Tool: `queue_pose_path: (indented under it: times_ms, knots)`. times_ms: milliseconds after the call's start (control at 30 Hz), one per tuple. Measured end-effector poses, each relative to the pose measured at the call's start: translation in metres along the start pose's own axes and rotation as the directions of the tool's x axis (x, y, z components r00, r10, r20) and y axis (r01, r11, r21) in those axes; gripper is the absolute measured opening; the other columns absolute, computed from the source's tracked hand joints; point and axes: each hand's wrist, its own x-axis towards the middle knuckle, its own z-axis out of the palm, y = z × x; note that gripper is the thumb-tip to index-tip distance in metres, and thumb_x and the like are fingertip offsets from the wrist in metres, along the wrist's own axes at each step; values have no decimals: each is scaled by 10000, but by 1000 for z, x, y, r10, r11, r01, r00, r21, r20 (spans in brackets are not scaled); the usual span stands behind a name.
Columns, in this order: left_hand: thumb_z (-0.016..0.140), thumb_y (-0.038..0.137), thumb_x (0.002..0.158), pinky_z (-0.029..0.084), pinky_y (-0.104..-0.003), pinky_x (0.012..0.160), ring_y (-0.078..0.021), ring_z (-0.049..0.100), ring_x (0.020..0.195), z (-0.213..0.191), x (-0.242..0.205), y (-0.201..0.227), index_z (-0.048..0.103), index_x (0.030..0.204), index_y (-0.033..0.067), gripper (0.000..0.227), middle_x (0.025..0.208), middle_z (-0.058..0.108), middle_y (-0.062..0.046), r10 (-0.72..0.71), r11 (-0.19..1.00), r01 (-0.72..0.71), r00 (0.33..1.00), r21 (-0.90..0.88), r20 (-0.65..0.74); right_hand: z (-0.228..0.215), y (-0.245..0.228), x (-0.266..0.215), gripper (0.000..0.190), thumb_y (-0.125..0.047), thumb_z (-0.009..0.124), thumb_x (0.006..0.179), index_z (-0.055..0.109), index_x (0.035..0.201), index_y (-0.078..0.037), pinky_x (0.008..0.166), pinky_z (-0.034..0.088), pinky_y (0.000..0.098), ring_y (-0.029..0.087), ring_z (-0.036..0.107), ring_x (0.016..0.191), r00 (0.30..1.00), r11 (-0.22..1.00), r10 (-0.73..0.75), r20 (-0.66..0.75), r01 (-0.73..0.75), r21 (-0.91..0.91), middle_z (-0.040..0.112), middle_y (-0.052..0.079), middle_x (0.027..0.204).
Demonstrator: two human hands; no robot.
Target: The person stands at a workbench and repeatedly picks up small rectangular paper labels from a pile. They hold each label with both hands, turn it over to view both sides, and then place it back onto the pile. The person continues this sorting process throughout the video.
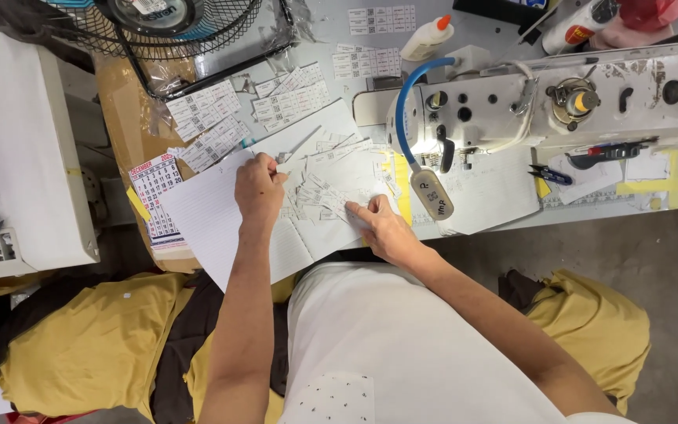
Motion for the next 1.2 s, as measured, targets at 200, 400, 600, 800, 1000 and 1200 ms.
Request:
queue_pose_path:
  times_ms: [200, 400, 600, 800, 1000, 1200]
  knots:
    - [660, 201, 985, 559, -329, 789, -203, 637, 929, 17, -5, 61, 630, 950, 160, 62, 921, 608, -18, 251, 961, -256, 966, 102, 52, -12, -16, -6, 626, -78, 647, 936, 482, 1505, -281, 862, 632, 541, 470, 709, 986, 999, 996, -39, 2, 39, -83, 452, 141, 1186]
    - [808, 190, 791, 524, -420, 754, -289, 600, 930, 40, -19, 104, 634, 958, 68, 271, 927, 593, -110, 657, 740, -622, 750, 257, -78, -9, -13, -3, 694, -120, 673, 929, 407, 1543, -305, 850, 632, 556, 469, 703, 977, 999, 990, -50, 13, 51, -128, 419, 134, 1215]
    - [755, 176, 806, 474, -438, 725, -310, 571, 897, 40, -18, 108, 632, 951, 17, 248, 888, 561, -124, 754, 637, -684, 648, 354, -107, -10, -10, -4, 715, -118, 657, 940, 365, 1567, -299, 838, 633, 545, 457, 707, 969, 999, 994, -39, -3, 38, -100, 400, 124, 1213]
    - [754, 77, 760, 505, -419, 733, -291, 590, 875, 58, -4, 85, 634, 864, 62, 159, 830, 555, -85, 759, 638, -713, 646, 292, -80, -22, -21, -6, 716, -69, 664, 924, 382, 1557, -248, 869, 616, 586, 514, 692, 979, 1000, 999, -21, 5, 21, -46, 409, 153, 1214]
    - [641, 95, 851, 550, -424, 768, -298, 639, 903, 43, 6, 74, 630, 957, 120, 110, 852, 594, -70, 588, 806, -582, 808, -108, 26, -18, -11, 3, 680, -89, 657, 930, 409, 1539, -263, 887, 602, 598, 528, 682, 990, 1000, 998, 8, 22, -10, 69, 405, 135, 1200]
    - [759, 232, 805, 529, -496, 882, -296, 555, 1103, 16, -12, 90, 557, 1174, 152, 429, 1125, 572, -60, 572, 796, -596, 797, 106, 192, -5, 6, 16, 659, -131, 625, 941, 393, 1556, -185, 836, 589, 550, 466, 673, 995, 996, 960, 36, -87, -10, 279, 460, 153, 1165]
